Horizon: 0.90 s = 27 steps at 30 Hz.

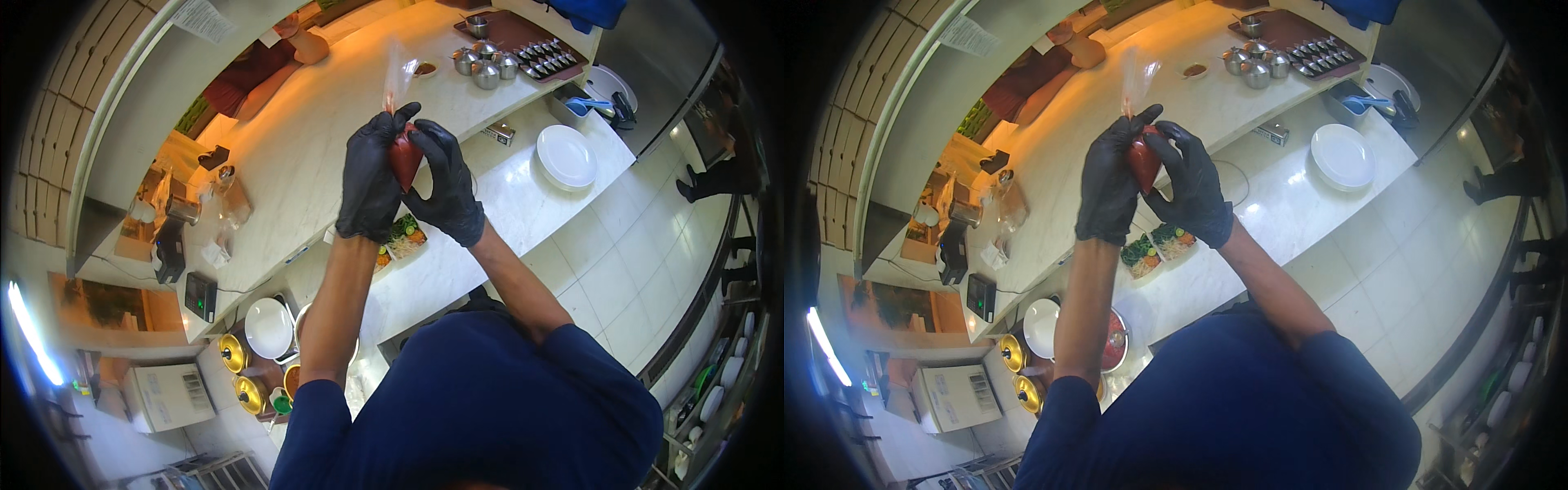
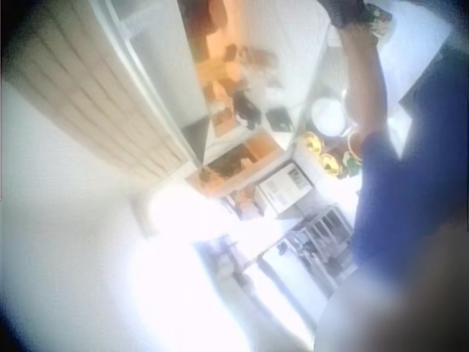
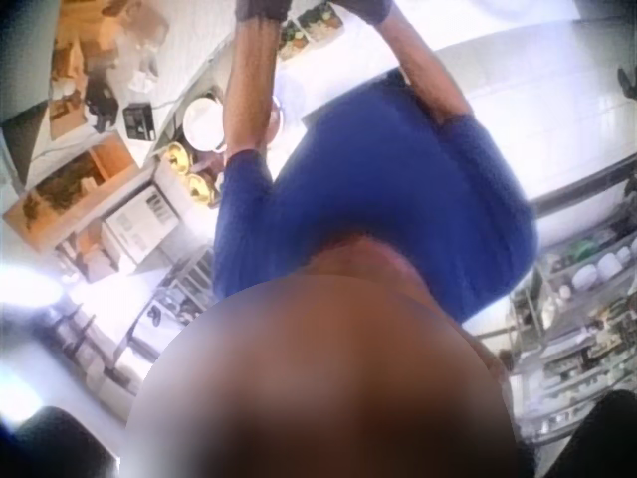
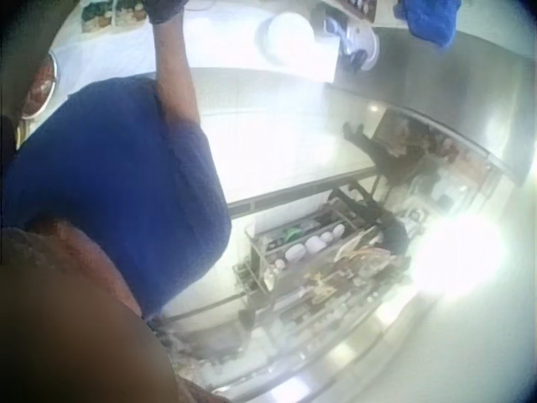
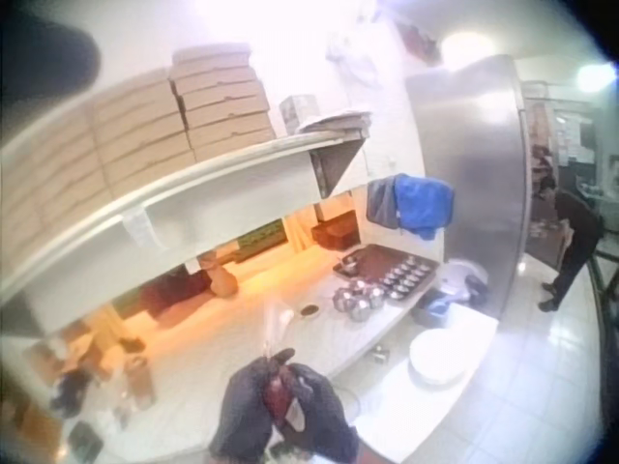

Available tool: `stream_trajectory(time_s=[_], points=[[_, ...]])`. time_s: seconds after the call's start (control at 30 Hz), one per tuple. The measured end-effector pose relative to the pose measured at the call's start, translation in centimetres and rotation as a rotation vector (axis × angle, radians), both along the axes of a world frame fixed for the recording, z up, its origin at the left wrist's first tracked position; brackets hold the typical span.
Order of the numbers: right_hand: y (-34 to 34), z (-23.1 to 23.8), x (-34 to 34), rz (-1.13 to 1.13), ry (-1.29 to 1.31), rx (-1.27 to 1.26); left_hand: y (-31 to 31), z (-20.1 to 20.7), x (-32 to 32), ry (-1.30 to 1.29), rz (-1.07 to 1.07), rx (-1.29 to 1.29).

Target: The person assembles two takeout meal boxes by adding vegetables, noodles, and a red sauce. They use a ladle to transfer sauce into small plastic bags and place them into the boxes. The person also slices a lime and adds it as a garnish.

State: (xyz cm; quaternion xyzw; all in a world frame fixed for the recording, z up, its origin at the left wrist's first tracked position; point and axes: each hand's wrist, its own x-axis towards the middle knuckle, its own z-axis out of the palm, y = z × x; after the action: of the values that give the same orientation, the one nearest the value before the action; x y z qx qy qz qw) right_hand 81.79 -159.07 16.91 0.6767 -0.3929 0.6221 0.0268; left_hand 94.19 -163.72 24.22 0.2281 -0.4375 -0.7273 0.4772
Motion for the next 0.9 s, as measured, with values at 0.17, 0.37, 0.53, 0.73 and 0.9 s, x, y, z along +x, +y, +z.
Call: stream_trajectory(time_s=[0.17, 0.37, 0.53, 0.73, 0.9], points=[[-0.9, -3.6, -1.8, -0.117, 0.013, -0.043, -0.5, -2.6, -2.6, 0.068, 0.067, 0.1], [-0.8, -6.4, -3.2, -0.008, -0.325, 0.085, 0.7, -4.7, -5.8, -0.054, 0.16, 0.196], [0.3, -8.1, -3.6, 0.147, -0.503, 0.496, 0.9, -4.3, -4.8, -0.263, -0.039, 0.089], [2.8, -6.8, -4.5, 0.542, -1.058, 0.909, 0.4, -5.3, -4.1, -0.263, 0.061, 0.104], [2.7, -7.0, -3.1, 0.236, -0.667, 0.463, 1.9, -7.5, -4.4, -0.139, 0.123, 0.188]])
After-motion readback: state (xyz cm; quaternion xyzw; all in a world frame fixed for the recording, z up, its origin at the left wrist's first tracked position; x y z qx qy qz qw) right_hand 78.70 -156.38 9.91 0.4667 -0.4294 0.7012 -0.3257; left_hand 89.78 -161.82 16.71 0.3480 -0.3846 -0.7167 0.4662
